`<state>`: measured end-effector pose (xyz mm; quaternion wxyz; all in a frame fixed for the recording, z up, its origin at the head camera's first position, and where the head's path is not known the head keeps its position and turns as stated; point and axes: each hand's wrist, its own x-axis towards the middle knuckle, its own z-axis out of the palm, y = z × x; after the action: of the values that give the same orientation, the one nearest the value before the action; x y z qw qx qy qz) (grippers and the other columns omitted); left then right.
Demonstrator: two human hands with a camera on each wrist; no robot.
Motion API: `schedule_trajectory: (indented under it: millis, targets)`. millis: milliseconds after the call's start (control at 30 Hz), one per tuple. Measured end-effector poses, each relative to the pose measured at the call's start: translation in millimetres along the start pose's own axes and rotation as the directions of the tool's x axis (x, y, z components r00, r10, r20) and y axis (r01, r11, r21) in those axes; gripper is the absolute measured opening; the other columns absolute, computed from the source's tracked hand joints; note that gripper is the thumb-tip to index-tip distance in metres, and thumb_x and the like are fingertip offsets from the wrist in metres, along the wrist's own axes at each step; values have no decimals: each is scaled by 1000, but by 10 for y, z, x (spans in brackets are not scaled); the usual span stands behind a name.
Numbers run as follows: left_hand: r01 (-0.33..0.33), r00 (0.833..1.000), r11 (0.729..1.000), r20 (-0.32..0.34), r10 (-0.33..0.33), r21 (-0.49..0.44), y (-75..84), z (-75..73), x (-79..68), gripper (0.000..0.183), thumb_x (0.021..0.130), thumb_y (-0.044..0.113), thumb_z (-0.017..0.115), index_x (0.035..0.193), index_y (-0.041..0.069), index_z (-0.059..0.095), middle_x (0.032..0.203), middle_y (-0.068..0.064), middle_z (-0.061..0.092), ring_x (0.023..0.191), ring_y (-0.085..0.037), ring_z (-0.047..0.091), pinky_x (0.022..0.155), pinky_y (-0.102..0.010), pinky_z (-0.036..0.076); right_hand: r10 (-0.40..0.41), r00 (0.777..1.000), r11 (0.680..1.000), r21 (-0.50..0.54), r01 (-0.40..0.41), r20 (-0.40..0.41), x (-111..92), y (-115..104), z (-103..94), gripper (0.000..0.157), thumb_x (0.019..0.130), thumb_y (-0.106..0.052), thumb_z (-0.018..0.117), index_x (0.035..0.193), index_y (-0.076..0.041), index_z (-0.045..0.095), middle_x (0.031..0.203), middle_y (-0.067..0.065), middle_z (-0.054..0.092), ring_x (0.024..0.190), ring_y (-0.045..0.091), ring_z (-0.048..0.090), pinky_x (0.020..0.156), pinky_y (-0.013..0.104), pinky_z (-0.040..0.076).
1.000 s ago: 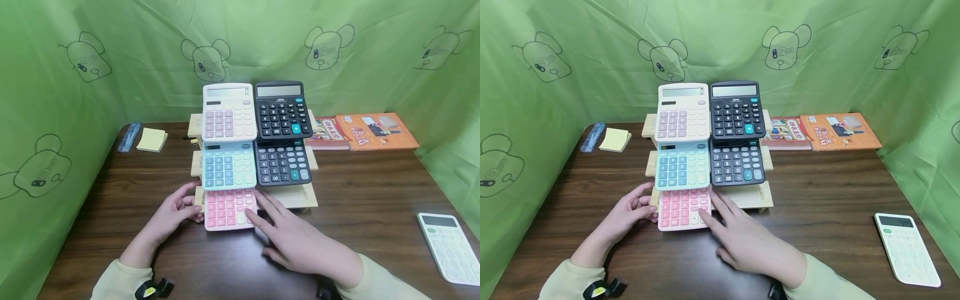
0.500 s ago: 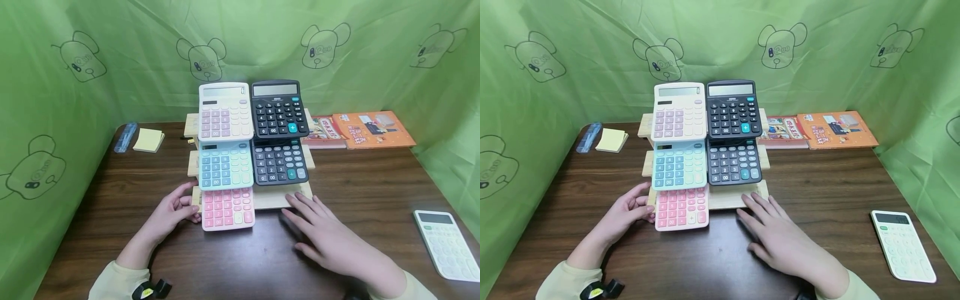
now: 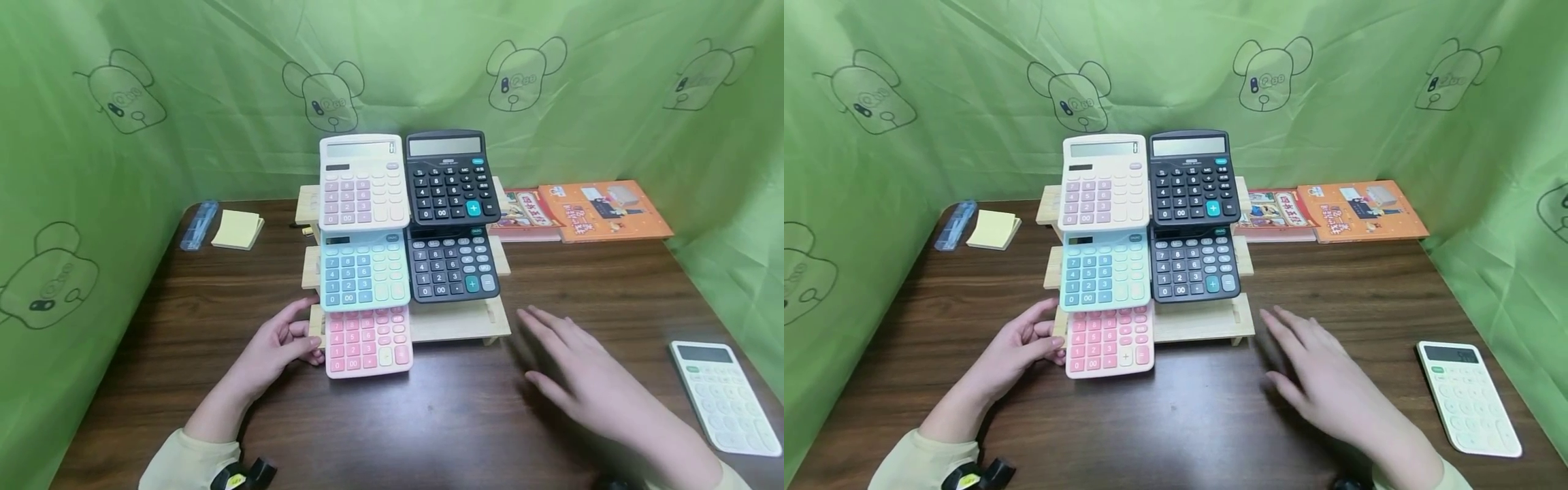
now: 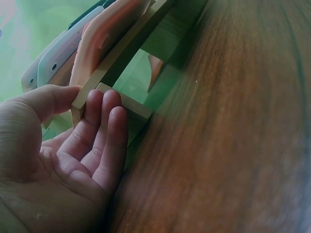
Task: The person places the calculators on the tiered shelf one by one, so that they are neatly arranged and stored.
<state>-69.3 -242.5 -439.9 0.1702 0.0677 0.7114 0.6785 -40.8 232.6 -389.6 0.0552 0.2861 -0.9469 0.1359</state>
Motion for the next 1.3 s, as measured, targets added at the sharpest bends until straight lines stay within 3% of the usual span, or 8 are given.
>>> schedule_trajectory:
  millis: [233,367,533,633,800,967,1133,1300]
  targets:
    - [-18,1000,1000,13,18,-5,8,0,8,66,93,11,66,148,15,31,106,-23,66,80,-34,66,75,-45,58,94,996,994,-60,-94,-8,-242,350,-129,86,78,-30,80,151,-17,35,144,23,40,123,48,42,98,69,32]
    - [-29,999,999,14,30,-20,3,-3,10,65,93,8,65,148,13,31,105,-25,66,79,-32,66,74,-46,58,134,990,988,-70,-137,-37,-387,619,-159,88,77,-29,80,150,-12,35,142,29,38,122,56,35,107,70,17]
    - [-31,999,999,15,32,-23,-11,-12,12,65,93,8,66,148,13,31,106,-25,66,79,-32,66,74,-46,58,219,974,975,-22,-220,-48,-552,981,-213,96,81,-27,78,153,-3,19,137,40,33,120,63,28,111,67,3]
    - [-34,999,999,19,34,-22,-16,-17,16,65,93,8,65,148,13,32,105,-25,66,79,-32,66,74,-46,58,336,941,941,-27,-337,-29,-657,1164,-241,97,85,-31,74,153,-1,13,138,45,27,118,67,24,105,74,7]
    - [-32,999,999,23,33,-29,-24,-11,26,64,93,8,65,147,13,32,106,-25,65,79,-31,66,74,-46,58,540,841,838,-101,-536,20,-859,1422,-255,101,85,-47,71,152,0,12,140,47,16,109,72,21,85,80,20]
    - [-31,999,999,27,32,-23,-32,5,43,64,93,9,65,148,14,32,107,-25,65,80,-32,66,75,-47,58,616,788,785,-99,-612,11,-1067,1593,-224,114,79,-48,76,148,11,7,135,53,13,114,71,18,84,81,21]
    - [-24,1000,1000,14,24,-13,-26,5,35,65,93,10,66,147,15,32,106,-24,66,79,-33,66,74,-45,59,622,779,781,-126,-612,78,-1172,1623,-221,120,74,-52,78,139,23,12,114,58,29,101,69,33,67,72,38]
    - [-22,1000,1000,14,22,-19,-19,-3,11,65,93,9,65,148,14,31,106,-25,65,79,-34,66,74,-45,59,582,805,810,-166,-563,111,-1142,1635,-252,111,73,-55,78,133,22,25,97,55,40,79,60,47,47,48,41]
